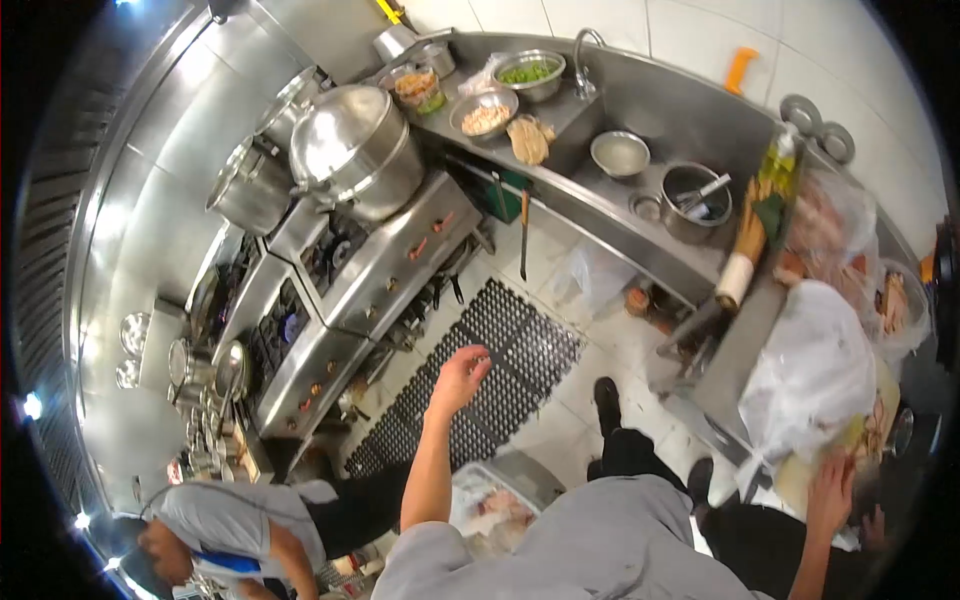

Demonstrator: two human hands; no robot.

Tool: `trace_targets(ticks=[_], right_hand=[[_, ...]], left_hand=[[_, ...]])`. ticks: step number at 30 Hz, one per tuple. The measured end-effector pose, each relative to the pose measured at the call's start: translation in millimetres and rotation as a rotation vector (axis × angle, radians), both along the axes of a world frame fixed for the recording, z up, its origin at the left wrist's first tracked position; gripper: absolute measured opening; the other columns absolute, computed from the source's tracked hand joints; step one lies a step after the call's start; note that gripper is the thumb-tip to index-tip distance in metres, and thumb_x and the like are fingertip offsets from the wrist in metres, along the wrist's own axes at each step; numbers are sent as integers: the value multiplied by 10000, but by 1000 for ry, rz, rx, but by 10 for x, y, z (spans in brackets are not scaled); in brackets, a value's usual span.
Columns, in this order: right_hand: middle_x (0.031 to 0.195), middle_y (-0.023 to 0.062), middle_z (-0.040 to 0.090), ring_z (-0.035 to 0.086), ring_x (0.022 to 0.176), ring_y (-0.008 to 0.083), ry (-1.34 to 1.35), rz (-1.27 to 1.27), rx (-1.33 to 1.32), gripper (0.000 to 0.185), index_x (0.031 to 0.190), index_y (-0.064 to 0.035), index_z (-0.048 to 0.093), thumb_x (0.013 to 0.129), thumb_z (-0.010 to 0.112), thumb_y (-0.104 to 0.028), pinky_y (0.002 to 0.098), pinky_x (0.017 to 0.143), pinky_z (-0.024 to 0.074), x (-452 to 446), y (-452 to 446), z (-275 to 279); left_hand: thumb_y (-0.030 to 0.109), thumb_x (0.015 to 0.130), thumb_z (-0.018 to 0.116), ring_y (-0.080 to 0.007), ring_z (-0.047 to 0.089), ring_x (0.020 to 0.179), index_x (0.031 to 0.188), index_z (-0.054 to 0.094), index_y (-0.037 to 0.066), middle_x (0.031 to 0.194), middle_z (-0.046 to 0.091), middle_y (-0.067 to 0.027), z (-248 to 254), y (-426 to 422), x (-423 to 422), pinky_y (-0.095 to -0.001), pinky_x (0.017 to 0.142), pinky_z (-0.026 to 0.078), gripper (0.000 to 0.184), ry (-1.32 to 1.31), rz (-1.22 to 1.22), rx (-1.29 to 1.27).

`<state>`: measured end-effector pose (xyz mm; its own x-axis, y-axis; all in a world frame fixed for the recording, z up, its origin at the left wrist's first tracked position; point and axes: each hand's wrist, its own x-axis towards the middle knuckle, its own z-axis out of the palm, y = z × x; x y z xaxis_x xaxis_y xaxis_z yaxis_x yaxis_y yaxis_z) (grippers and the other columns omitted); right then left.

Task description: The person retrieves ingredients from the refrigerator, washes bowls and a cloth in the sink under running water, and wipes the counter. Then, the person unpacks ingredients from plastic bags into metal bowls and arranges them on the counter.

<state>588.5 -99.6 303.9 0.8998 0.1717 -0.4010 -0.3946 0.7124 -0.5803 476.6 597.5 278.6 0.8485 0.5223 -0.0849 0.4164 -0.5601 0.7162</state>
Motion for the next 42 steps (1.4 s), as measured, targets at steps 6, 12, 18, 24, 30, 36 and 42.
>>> trace_targets(ticks=[6,12,18,24,30,36,42], right_hand=[[1228,106,514,508,1106,251,-189,729,-1640,461,1303,-86,432,891,541,-263,346,951,383,249,1624,-1258],[1050,116,674,632,953,275,-490,963,-1304,355,1164,-40,614,858,601,-220,345,879,456,994,3904,-999],[1120,63,628,595,975,117,-616,296,-840,348,1236,0,551,924,559,-153,243,758,482,3805,6355,89],[1328,95,533,501,1201,164,-586,-115,-854,513,1316,-42,508,919,587,-357,294,942,439,6023,7672,-85],[1094,69,668,618,1034,170,-643,223,-987,295,1107,-6,652,951,527,-223,278,863,478,5751,7480,-61],[951,94,696,661,900,204,-377,389,-1517,238,1008,-79,699,850,595,-225,303,849,499,5802,6814,-866],[1303,126,526,520,1164,331,-559,1036,-2034,474,1258,-164,557,799,578,-280,435,988,414,5094,6570,-1714]], left_hand=[[202,844,610,-337,640,877,957,662,22,935,663,-186,-415,984,-220,-376,772,495,218,294,46,163],[223,869,621,-113,593,644,942,676,2,713,649,-29,-1074,1285,-874,-283,635,479,239,262,557,-377],[239,875,616,-158,649,750,985,680,41,839,693,-89,-866,2208,680,-285,692,487,235,308,381,-299],[188,890,617,-127,637,814,1027,652,21,889,683,-85,-438,3369,2235,-263,733,491,219,71,132,-370],[136,914,594,-145,661,798,1062,629,0,914,690,-100,17,3408,3244,-262,763,507,204,3,-195,-669],[40,811,605,-455,378,1219,1205,543,65,1378,380,-211,202,2487,4528,-463,979,403,400,-327,-711,278],[62,788,623,-463,425,1116,1125,556,69,1217,458,-204,72,2032,5241,-510,934,399,344,-240,-773,208]])
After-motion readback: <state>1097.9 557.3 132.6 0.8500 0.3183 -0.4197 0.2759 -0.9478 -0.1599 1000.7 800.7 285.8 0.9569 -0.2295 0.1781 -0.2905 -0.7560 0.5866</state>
